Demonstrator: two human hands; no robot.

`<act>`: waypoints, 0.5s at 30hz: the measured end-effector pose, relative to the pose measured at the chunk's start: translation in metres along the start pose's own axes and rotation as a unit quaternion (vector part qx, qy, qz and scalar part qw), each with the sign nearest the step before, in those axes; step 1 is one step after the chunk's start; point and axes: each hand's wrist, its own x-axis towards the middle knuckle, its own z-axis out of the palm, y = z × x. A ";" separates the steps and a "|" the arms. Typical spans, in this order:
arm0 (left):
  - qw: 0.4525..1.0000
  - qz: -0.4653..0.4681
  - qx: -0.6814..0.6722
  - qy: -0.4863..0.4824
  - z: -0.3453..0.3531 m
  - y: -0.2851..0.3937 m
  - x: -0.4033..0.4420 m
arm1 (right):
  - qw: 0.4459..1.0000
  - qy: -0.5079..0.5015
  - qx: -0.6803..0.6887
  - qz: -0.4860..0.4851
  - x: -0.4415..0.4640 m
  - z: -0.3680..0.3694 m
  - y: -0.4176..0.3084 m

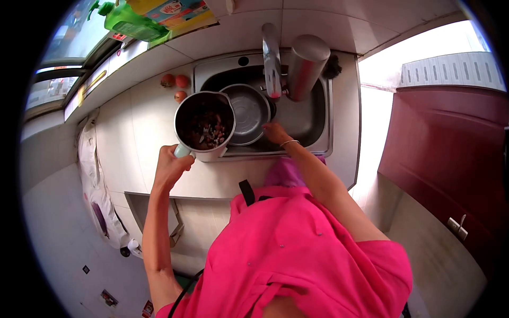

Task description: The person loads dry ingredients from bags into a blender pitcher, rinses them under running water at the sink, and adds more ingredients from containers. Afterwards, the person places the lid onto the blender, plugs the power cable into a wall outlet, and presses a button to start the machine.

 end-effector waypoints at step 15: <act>0.994 0.070 0.050 -0.065 0.001 0.007 0.010 | 0.987 0.017 -0.088 0.137 -0.042 -0.121 0.045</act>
